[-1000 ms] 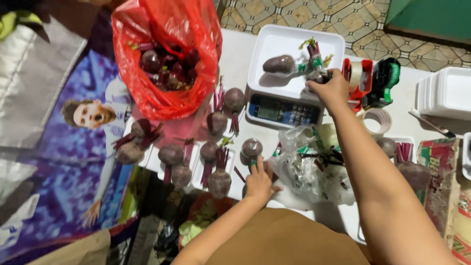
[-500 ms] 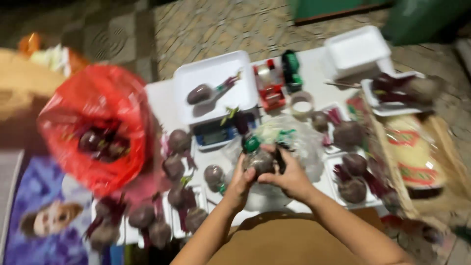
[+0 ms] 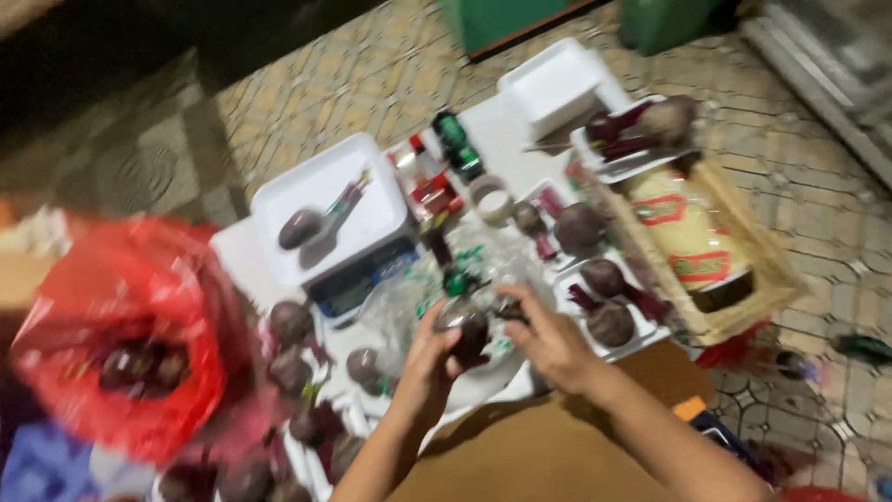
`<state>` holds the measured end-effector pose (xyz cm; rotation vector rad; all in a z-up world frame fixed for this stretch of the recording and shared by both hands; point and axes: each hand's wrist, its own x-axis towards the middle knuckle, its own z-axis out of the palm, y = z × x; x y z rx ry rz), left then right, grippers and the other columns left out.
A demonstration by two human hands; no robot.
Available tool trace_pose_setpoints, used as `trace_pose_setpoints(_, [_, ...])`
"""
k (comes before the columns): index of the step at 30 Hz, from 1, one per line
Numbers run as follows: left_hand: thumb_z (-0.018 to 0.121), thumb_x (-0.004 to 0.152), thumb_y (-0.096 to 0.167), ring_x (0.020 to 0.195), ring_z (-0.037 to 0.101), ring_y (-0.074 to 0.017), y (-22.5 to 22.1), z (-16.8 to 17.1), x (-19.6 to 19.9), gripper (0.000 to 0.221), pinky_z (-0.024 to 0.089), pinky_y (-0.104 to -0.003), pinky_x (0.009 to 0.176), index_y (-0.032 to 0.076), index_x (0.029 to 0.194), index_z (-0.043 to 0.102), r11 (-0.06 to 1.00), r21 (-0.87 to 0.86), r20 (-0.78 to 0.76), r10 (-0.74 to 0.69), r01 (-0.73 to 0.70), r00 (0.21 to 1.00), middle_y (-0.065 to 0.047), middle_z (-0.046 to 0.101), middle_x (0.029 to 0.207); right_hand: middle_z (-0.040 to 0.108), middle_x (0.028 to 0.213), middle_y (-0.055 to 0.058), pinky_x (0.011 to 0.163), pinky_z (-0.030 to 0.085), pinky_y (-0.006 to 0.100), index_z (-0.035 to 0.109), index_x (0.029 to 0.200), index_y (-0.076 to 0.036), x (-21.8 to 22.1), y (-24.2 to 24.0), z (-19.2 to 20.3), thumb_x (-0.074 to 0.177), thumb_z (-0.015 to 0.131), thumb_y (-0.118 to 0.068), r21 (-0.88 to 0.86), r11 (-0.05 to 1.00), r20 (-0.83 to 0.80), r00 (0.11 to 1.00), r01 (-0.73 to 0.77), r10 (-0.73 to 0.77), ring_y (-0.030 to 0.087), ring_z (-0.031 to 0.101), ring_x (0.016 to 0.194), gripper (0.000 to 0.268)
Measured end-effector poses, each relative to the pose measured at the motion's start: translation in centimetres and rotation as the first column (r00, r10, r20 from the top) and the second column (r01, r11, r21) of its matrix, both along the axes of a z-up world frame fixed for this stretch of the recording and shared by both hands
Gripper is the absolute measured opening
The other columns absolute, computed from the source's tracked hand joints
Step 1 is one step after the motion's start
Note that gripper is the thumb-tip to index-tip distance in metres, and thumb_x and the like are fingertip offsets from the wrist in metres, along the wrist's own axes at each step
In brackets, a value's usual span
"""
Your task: The person sorts beets from a bag, weighs them on a digital scale, and wraps individual beets in plastic wrap.
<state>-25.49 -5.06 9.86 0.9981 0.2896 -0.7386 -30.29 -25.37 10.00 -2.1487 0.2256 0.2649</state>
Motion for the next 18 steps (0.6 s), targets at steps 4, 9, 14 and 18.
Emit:
trace_pose_setpoints(4, [0.075,0.071,0.032,0.099,0.068,-0.0351,-0.6,-2.0,0.6,0.076,0.055,-0.044,0.076,0.009,0.139,0.049,0.999,-0.028,0.057,0.043,-0.041,0.997,-0.022,0.065,0.123,0.069,0.096,0.004,0.072,0.045,0.031,0.048,0.144,-0.025,-0.7,-1.0,0.7,0.099,0.048,-0.041,0.177,0.983,0.141,0.990,-0.041,0.016,0.020,0.061,0.075,0.048])
trace_pose_setpoints(9, [0.087,0.063,0.044,0.097,0.065,-0.0276,-0.2,-1.6,-0.3,0.083,0.054,-0.039,0.082,0.001,0.128,0.057,0.989,-0.151,0.133,0.014,0.007,0.991,-0.016,0.067,0.112,0.060,0.144,0.012,0.097,0.047,0.034,0.045,0.146,-0.009,-2.2,-1.2,2.8,0.103,0.040,-0.037,0.190,0.968,0.355,0.931,-0.164,0.088,0.027,0.067,0.118,0.052])
trace_pose_setpoints(14, [0.023,0.099,0.032,0.130,0.039,-0.0444,1.4,-6.2,0.6,0.065,0.028,-0.062,0.112,-0.004,0.152,0.035,0.984,-0.019,-0.160,0.175,-0.180,0.972,-0.031,0.042,0.148,0.066,0.139,0.006,0.107,0.044,0.031,0.051,0.142,-0.021,-2.2,-1.3,3.2,0.104,0.046,-0.026,0.302,0.944,0.340,0.940,-0.136,0.026,0.022,0.063,0.130,0.038])
trace_pose_setpoints(18, [0.026,0.097,0.031,0.125,0.042,-0.0445,1.4,-18.1,6.1,0.065,0.030,-0.061,0.106,-0.005,0.150,0.038,0.981,-0.059,-0.154,-0.190,0.183,0.970,-0.031,0.044,0.143,0.064,0.109,0.008,0.072,0.044,0.032,0.049,0.140,-0.025,-2.3,-2.3,1.7,0.108,0.039,-0.040,0.263,0.964,0.302,0.953,-0.045,-0.038,0.018,0.053,0.070,0.036])
